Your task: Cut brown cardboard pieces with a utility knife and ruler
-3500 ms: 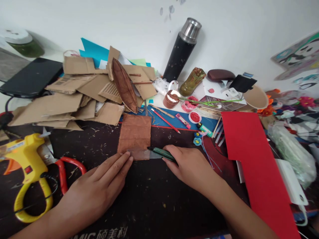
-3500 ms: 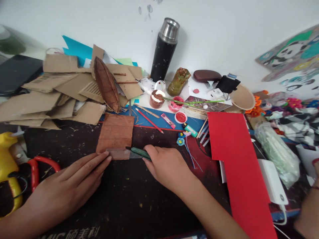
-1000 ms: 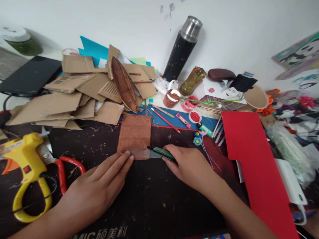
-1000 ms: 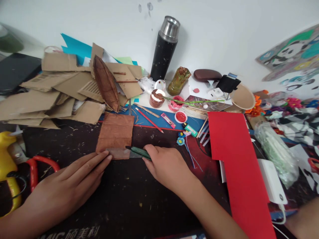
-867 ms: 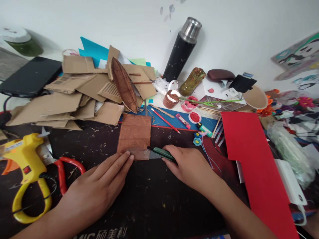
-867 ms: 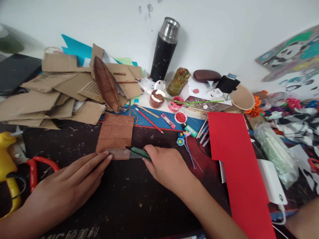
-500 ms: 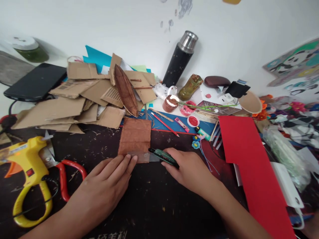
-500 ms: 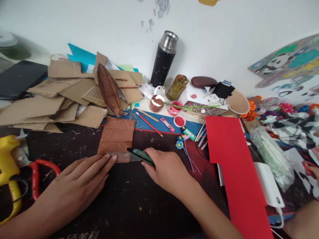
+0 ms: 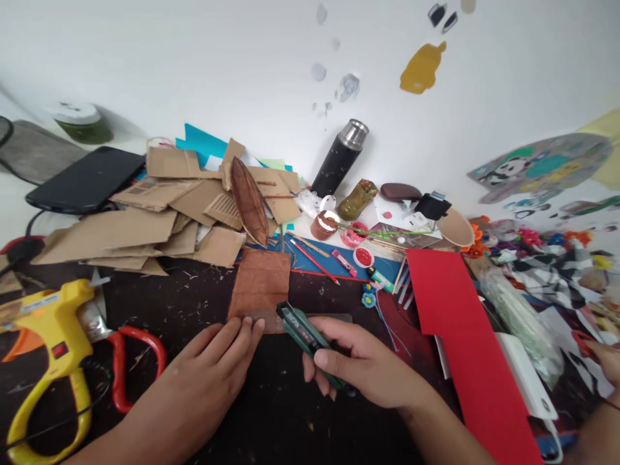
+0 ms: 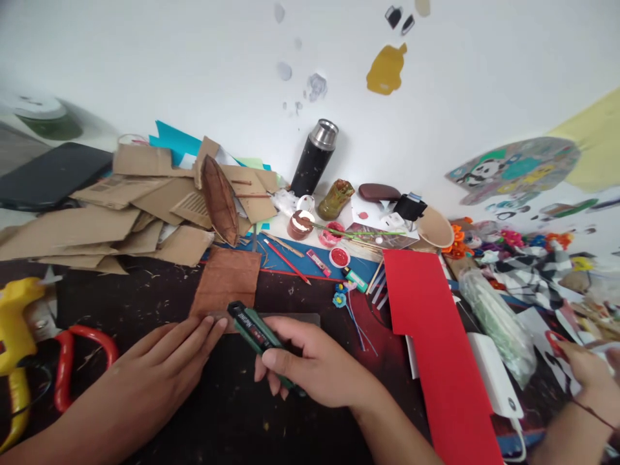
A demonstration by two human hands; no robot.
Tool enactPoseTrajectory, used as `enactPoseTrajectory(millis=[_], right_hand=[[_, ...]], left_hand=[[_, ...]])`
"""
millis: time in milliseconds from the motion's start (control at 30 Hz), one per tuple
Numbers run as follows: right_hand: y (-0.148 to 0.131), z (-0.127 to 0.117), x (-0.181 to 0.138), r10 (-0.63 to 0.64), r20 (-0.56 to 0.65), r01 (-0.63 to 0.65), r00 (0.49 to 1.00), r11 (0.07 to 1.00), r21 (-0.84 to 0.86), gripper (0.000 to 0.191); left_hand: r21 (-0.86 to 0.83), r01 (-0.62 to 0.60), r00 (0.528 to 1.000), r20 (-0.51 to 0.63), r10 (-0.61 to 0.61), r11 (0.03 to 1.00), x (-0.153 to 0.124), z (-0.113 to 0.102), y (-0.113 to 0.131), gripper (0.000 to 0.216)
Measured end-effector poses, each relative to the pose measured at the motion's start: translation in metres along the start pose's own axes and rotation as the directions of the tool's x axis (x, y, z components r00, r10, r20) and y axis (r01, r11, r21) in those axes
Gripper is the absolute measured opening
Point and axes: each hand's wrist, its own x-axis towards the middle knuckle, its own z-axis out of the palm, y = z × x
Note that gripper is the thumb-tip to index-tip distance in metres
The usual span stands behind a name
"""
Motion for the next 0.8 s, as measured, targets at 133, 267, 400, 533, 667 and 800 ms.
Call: enactPoseTrajectory(millis=[133, 267, 400, 533, 667, 800], right_hand=[[0.005, 0.004, 0.004, -0.006, -0.009, 0.006, 1.0, 1.0, 0.024, 0.058], [0.012, 0.006, 0.007, 0.046, -0.053, -0.042, 0.998, 0.997, 0.061, 0.065], [0.016, 0.008, 0.011, 0.038, -0.095, -0.025, 0.995, 0.991, 0.13, 0.063], [0.011, 0.012, 0.012, -0.031, -0.101, 0.048, 0.994, 0.984, 0.171, 0.059], [0.004, 0.013, 0.01, -0.048, 0.01, 0.045, 0.999, 0.981, 0.19, 0.068], [0.002, 0.009, 0.009, -0.026, 0.035, 0.02, 0.999, 0.985, 0.17, 0.066]], left_hand=[[0.02, -0.003, 1.0, -0.024, 0.004, 1.0, 0.001, 0.001, 0.002, 0.056], [0.015, -0.009, 0.998, -0.057, 0.01, 1.0, 0.001, 0.004, 0.005, 0.055], [0.036, -0.009, 0.997, -0.081, 0.012, 0.999, 0.001, 0.008, 0.006, 0.053], [0.046, -0.003, 0.996, -0.09, 0.007, 0.999, 0.002, 0.01, 0.007, 0.051], [0.042, -0.004, 0.995, -0.1, 0.009, 0.999, 0.002, 0.011, 0.008, 0.051], [0.033, -0.005, 0.993, -0.119, 0.009, 0.999, 0.003, 0.01, 0.009, 0.054]])
